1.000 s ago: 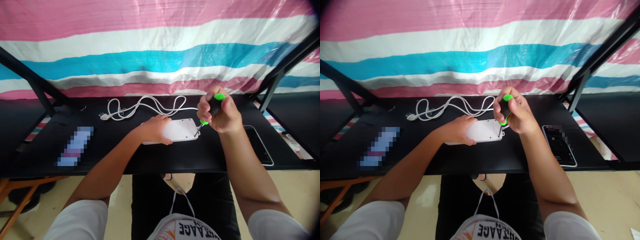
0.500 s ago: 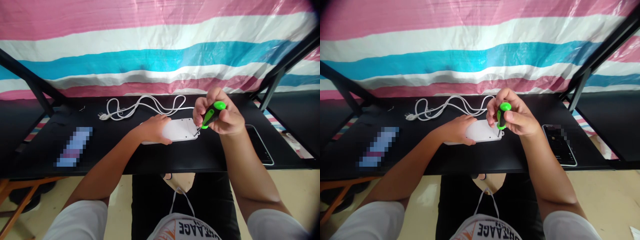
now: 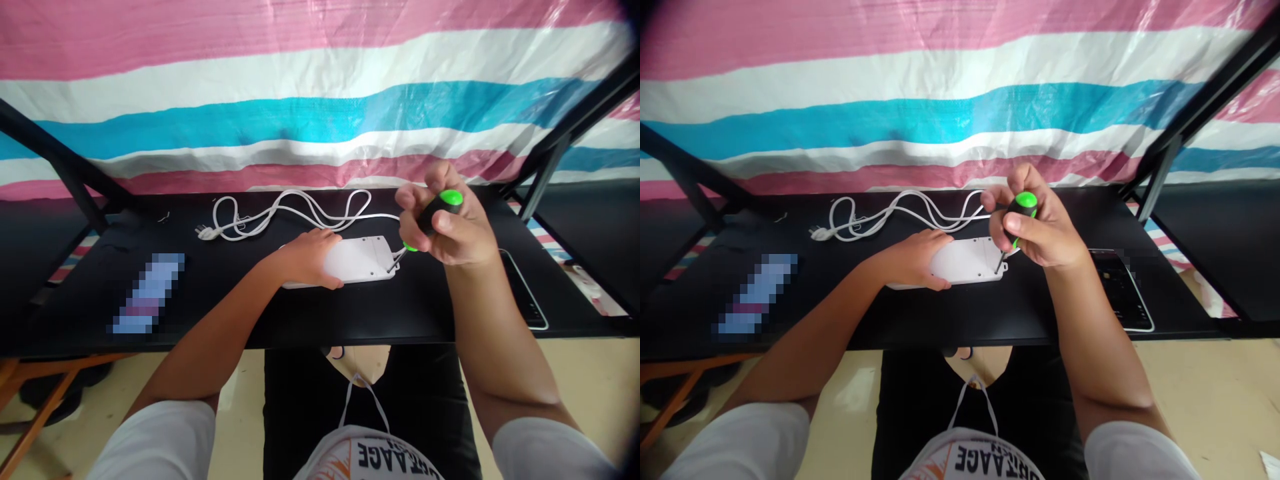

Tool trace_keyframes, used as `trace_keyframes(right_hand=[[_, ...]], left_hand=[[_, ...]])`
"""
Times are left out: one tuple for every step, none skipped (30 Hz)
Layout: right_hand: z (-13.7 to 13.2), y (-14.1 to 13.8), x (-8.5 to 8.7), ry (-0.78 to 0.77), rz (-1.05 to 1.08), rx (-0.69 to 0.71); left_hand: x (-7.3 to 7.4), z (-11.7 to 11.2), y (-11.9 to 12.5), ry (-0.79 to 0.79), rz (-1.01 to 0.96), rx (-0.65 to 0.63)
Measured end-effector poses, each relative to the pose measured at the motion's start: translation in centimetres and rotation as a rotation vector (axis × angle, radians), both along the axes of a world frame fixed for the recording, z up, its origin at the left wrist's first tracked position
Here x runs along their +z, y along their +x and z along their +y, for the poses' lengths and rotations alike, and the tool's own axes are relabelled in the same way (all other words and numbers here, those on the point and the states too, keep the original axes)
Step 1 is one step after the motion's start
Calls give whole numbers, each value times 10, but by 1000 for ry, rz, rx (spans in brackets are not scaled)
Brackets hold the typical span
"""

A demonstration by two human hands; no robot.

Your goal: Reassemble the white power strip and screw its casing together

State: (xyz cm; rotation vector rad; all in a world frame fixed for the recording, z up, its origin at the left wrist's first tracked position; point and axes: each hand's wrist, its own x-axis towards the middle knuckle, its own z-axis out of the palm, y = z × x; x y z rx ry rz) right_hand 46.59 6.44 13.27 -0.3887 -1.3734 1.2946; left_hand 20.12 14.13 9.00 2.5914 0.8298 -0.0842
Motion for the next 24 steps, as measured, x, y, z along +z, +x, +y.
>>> trace_keyframes(right_hand=[[1,1,1,-4,6,48],[2,3,2,-19,6,87],[3,4,3,-45,-3,114],[3,5,4,-73,-18,123],[4,6,4,-95,-38,115],[3,7,4,-110,-58,94],[2,7,3,-114,-70,63],[1,7,2,-101,-72,34],[0,7,1,-80,-67,11],[0,6,0,-56,-58,3],[-1,6,-1,-34,-45,17],[0,5,-1,-21,-32,44],[0,5,0,-21,-23,76],[1,5,1,-33,-19,102],[2,5,2,-51,-17,114],[3,5,3,-71,-17,112],[4,5,4,-92,-23,96],[4,4,5,-110,-34,71],[4,4,5,-120,-46,40],[3,3,5,-121,-57,7],[2,2,4,-109,-62,-24],[1,2,3,-89,-65,-45],[0,1,2,-68,-64,-51],[-1,1,1,-51,-59,-38]], left_hand=[[0,0,0,-2,-3,-1],[-1,0,0,-2,-5,-2],[-1,1,-1,-1,-8,-3],[-2,1,-1,1,-10,-3],[-2,0,-1,1,-9,-1],[-2,0,-1,0,-6,2],[-2,0,-1,-2,-2,5],[-2,0,-1,-4,1,9],[-2,0,-1,-4,3,11],[-2,0,-1,-3,4,12],[-3,0,-1,-1,1,10],[-3,0,-1,2,-5,8],[-4,1,-1,4,-10,5],[-4,1,-1,6,-14,3],[-4,1,-1,7,-14,2],[-4,1,-1,6,-11,3],[-3,0,-1,4,-5,6],[-2,0,-1,1,2,9],[-2,0,-1,-3,7,12],[-1,-1,-1,-5,9,15],[-1,-1,-1,-4,7,15],[-1,0,-1,-2,3,13],[-2,0,-1,2,-3,8],[-2,0,-1,6,-9,3]])
